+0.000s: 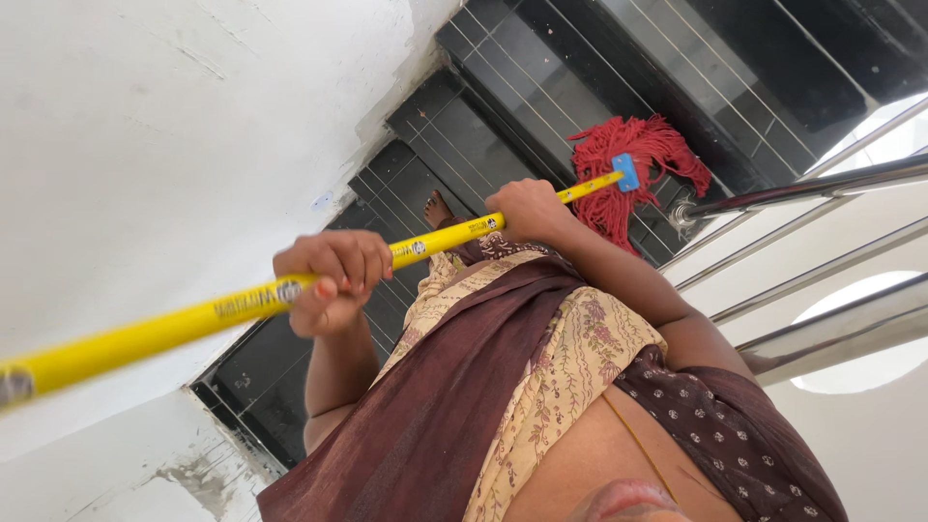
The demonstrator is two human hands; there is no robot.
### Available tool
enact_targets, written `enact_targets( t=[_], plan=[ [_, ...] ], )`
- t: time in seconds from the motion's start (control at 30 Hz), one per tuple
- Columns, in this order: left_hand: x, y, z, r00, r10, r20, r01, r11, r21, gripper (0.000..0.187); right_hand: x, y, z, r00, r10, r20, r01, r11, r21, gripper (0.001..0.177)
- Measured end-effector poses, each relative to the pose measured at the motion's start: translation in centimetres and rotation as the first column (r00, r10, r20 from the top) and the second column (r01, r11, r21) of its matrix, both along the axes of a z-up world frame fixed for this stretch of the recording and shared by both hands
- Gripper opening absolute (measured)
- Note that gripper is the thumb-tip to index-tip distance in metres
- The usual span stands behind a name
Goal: The person mops the steps of a staircase using a mop.
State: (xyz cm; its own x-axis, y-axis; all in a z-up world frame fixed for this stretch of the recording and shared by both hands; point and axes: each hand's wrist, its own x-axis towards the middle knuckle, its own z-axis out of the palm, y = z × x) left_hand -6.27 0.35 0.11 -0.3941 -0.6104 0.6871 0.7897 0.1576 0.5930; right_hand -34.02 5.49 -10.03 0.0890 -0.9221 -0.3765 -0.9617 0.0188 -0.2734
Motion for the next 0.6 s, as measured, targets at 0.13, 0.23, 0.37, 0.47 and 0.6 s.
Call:
enact_targets(
  t=[0.13,0.23,0.37,0.47,0.6],
  plan=[
    [1.1,2.4,2.2,0.997,-0.015,0.078,0.03,0.981,-0.193,0.041,0.6,-0.8,-0.1,0.993,0.112,-0.03,-0.116,0.955,-0.271,0.018],
    [0.9,2.4,2.4,0.983,-0.001,0.183,0.056,0.954,-0.296,0.042,0.8,-3.0,-2.1,0.994,0.101,-0.05,-0.112,0.92,-0.376,0.019],
    [-2.4,2.0,0.4,0.951,0.196,0.239,-0.097,0.924,-0.37,0.037,-1.2,-8.9,-5.9,1.0,0.022,-0.01,-0.025,0.897,-0.441,0.021],
    [-3.6,1.5,-1.3,0.886,0.311,0.344,-0.166,0.906,-0.39,0.034,-2.6,-12.5,-8.9,0.992,0.039,0.118,0.045,0.776,-0.629,0.024],
    [-3.3,0.8,-3.1,0.845,0.383,0.373,-0.219,0.885,-0.412,0.03,-2.7,-13.4,-10.0,0.977,0.029,0.21,0.109,0.782,-0.614,0.026]
  ],
)
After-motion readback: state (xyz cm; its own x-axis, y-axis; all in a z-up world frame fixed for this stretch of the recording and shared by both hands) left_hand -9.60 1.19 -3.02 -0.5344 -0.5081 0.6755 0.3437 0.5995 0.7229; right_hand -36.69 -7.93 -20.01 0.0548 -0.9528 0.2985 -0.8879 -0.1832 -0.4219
